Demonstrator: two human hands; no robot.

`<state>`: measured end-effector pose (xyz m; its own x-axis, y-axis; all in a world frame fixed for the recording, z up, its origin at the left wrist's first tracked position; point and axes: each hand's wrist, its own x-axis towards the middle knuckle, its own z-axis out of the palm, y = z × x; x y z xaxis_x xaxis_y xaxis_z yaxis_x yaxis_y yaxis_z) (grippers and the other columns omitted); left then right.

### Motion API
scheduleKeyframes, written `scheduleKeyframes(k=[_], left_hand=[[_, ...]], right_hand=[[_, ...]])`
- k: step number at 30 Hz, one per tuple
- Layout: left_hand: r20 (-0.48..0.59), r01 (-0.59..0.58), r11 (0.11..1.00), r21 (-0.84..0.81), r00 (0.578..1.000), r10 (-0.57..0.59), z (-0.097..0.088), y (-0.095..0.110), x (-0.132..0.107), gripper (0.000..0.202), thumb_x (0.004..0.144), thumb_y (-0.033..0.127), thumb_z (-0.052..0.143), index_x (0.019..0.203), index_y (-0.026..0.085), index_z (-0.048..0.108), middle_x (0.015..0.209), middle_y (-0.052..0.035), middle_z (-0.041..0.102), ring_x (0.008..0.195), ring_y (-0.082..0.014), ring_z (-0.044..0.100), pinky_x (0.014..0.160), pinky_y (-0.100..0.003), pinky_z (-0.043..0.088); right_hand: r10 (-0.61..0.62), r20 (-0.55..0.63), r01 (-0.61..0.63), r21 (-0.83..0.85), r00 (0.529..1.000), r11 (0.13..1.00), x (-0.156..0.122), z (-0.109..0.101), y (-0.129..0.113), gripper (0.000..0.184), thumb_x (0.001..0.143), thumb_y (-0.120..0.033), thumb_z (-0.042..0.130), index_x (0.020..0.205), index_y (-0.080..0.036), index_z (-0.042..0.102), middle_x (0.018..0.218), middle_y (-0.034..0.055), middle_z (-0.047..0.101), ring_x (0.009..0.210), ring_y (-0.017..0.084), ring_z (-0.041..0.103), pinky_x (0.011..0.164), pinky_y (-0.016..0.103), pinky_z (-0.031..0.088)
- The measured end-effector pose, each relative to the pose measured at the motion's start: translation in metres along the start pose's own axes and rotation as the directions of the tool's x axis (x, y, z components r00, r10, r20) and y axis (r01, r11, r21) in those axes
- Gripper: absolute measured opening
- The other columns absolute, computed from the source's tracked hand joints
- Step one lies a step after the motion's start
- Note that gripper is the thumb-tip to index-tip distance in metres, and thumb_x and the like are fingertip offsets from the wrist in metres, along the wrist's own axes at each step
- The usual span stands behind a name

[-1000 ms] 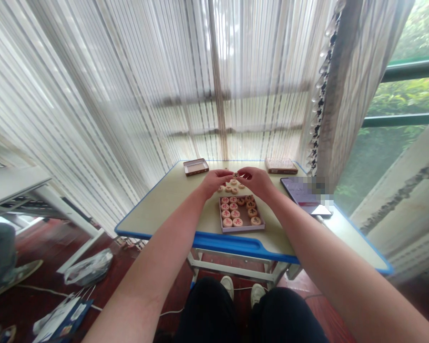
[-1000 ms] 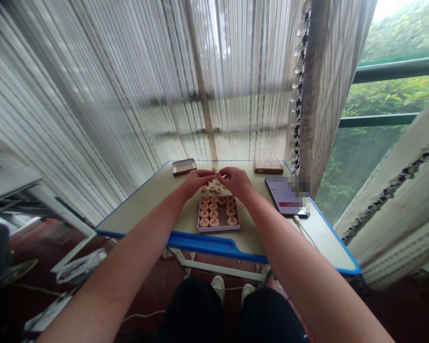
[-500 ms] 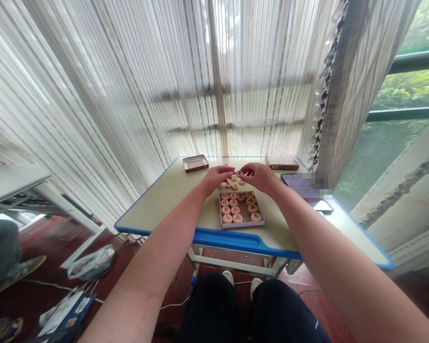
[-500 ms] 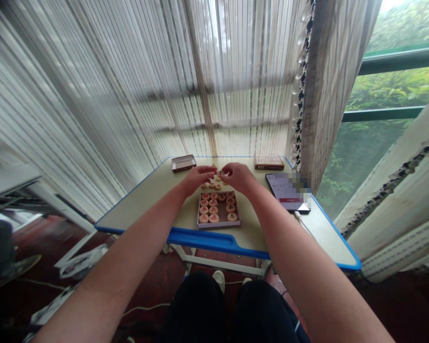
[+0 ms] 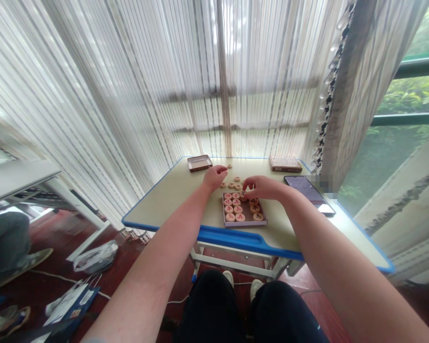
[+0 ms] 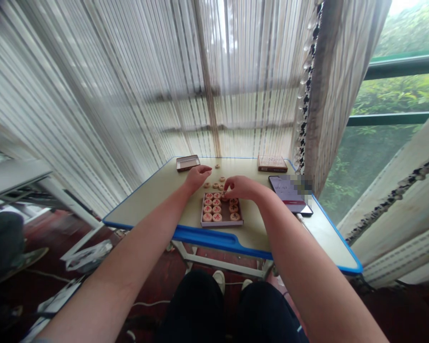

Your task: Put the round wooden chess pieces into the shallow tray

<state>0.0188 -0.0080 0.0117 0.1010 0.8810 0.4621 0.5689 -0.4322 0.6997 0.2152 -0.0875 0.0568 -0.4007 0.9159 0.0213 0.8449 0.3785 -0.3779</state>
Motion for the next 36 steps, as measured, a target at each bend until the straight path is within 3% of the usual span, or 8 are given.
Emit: scheduleKeyframes(k=[14, 20, 24, 27, 30, 32, 36], left_hand=[[0.002, 0.013, 0.999, 0.034, 1.000, -0.013, 0.001, -0.002, 0.000, 0.022, 0.072, 0.029, 0.054, 0.084, 0.016, 0.067, 0.078, -0.0040, 0.067, 0.071, -0.0133, 0.060, 0.068, -0.025, 0.046], [-0.108, 0.040, 0.995, 0.093, 0.994, -0.030, -0.003, -0.001, 0.001, 0.027, 0.071, 0.023, 0.053, 0.096, 0.016, 0.061, 0.079, -0.0029, 0.065, 0.073, -0.0129, 0.058, 0.070, -0.025, 0.046], [-0.119, 0.072, 0.989, 0.128, 0.991, -0.057, -0.003, -0.005, 0.002, 0.030, 0.071, 0.022, 0.052, 0.099, 0.017, 0.059, 0.079, -0.0020, 0.065, 0.074, -0.0130, 0.058, 0.071, -0.025, 0.045], [-0.066, 0.075, 0.986, 0.150, 0.996, -0.065, 0.000, -0.011, 0.002, 0.030, 0.071, 0.023, 0.052, 0.100, 0.017, 0.058, 0.082, -0.0027, 0.065, 0.075, -0.0131, 0.058, 0.072, -0.025, 0.045], [0.020, 0.074, 0.980, 0.187, 0.997, -0.079, 0.004, -0.017, 0.002, 0.027, 0.072, 0.025, 0.053, 0.097, 0.017, 0.061, 0.090, -0.0046, 0.065, 0.080, -0.0145, 0.058, 0.075, -0.026, 0.045], [0.050, 0.086, 0.976, 0.199, 0.994, -0.098, 0.005, -0.020, 0.003, 0.027, 0.074, 0.028, 0.052, 0.096, 0.017, 0.062, 0.095, -0.0055, 0.065, 0.084, -0.0152, 0.058, 0.077, -0.026, 0.045], [0.080, 0.120, 0.973, 0.196, 0.987, -0.138, 0.006, -0.023, 0.006, 0.029, 0.079, 0.033, 0.046, 0.098, 0.017, 0.062, 0.096, -0.0056, 0.065, 0.087, -0.0149, 0.058, 0.079, -0.025, 0.044]], right_hand=[[0.013, 0.052, -0.013, -0.002, 0.999, 1.000, 0.001, 0.001, 0.003, 0.038, 0.059, -0.048, 0.066, 0.089, -0.025, 0.066, 0.087, 0.0026, 0.062, 0.073, 0.018, 0.056, 0.058, 0.026, 0.040], [0.034, 0.050, -0.036, 0.045, 0.998, 0.998, 0.002, 0.000, 0.006, 0.043, 0.056, -0.050, 0.067, 0.090, -0.024, 0.066, 0.086, 0.0026, 0.062, 0.073, 0.018, 0.056, 0.060, 0.026, 0.041], [0.027, 0.043, -0.030, 0.077, 0.999, 0.997, 0.000, -0.002, 0.007, 0.038, 0.059, -0.049, 0.065, 0.089, -0.024, 0.067, 0.085, 0.0023, 0.063, 0.073, 0.017, 0.056, 0.061, 0.026, 0.040], [0.023, -0.031, -0.020, 0.116, 0.999, 0.993, 0.003, 0.000, 0.010, 0.034, 0.067, -0.048, 0.058, 0.087, -0.022, 0.068, 0.080, 0.0030, 0.064, 0.070, 0.016, 0.056, 0.061, 0.025, 0.040], [0.047, -0.181, -0.027, 0.112, 0.982, 0.993, 0.011, 0.008, 0.019, 0.034, 0.073, -0.046, 0.053, 0.086, -0.019, 0.067, 0.079, 0.0044, 0.064, 0.070, 0.016, 0.056, 0.062, 0.026, 0.040], [0.054, -0.310, -0.035, 0.065, 0.949, 0.997, 0.019, 0.015, 0.028, 0.032, 0.074, -0.043, 0.052, 0.087, -0.018, 0.067, 0.083, 0.0056, 0.063, 0.075, 0.017, 0.056, 0.068, 0.027, 0.040], [0.038, -0.543, -0.060, -0.023, 0.839, 0.998, 0.036, 0.030, 0.050, 0.030, 0.079, -0.033, 0.047, 0.095, -0.017, 0.066, 0.097, 0.0091, 0.061, 0.096, 0.020, 0.052, 0.090, 0.032, 0.034]])
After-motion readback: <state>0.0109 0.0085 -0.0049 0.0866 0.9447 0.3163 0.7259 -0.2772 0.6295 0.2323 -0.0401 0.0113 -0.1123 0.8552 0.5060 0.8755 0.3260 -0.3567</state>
